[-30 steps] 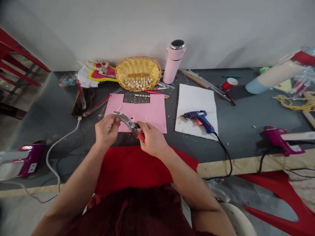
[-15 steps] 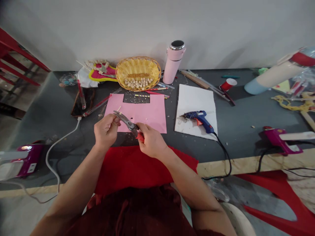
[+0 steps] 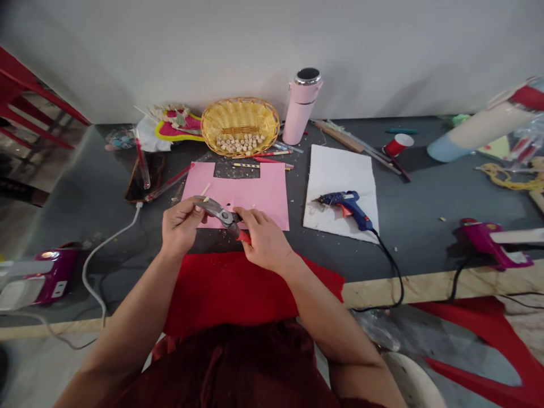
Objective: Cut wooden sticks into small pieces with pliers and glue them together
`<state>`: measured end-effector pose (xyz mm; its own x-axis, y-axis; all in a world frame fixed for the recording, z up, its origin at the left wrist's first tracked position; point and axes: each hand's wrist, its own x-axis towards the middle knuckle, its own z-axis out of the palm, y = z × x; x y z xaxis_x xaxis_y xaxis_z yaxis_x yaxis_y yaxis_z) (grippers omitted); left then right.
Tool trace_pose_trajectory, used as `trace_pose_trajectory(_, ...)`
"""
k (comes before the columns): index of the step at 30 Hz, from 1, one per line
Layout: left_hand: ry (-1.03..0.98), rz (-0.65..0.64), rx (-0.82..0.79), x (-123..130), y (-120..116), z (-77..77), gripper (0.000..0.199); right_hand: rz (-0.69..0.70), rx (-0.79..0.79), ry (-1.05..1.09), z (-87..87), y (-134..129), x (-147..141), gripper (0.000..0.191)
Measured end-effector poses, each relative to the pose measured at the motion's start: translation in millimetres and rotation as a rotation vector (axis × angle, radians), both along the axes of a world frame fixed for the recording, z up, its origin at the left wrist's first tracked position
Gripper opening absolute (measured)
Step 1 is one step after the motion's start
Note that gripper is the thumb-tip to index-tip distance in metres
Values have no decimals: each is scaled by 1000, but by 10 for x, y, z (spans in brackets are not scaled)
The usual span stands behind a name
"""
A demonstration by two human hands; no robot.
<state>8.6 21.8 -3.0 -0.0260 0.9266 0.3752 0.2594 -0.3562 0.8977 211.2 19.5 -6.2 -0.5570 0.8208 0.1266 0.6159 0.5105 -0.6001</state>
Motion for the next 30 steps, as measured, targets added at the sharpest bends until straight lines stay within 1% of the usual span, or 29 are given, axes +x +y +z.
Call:
trace_pose_trajectory(3,-30,-39,-42,-15,9,-2,26,11,16,-23,-3,15,9,58)
trace_pose_trajectory(8,7,-35,-38,-13,11,10,29,-20,-17,-17,6,-27,-3,53)
trace_pose_trajectory(11,40,-11,-29,4,0,34,30,-53,-7,-34,-6,-69,-29,51)
trace_pose_trajectory(16,109,63,-23,28,-16,60,31,-131,37,-91,-44,-98,-68,39)
trace_pose_trajectory(19,117,118,-14,36,-5,50,26,-183,85,-126,-75,-60,-57,42)
trace_pose_trajectory(22,75,205,-21,46,14,33,25,-219,72,-163,-111,-6,-29,44)
trace_pose_trajectory(24,47,241,-23,54,20,25,26,-220,60,-175,-130,16,-20,44)
trace_pose_trajectory(30,19,251,9,75,20,12,24,-199,72,-225,-129,15,-38,52)
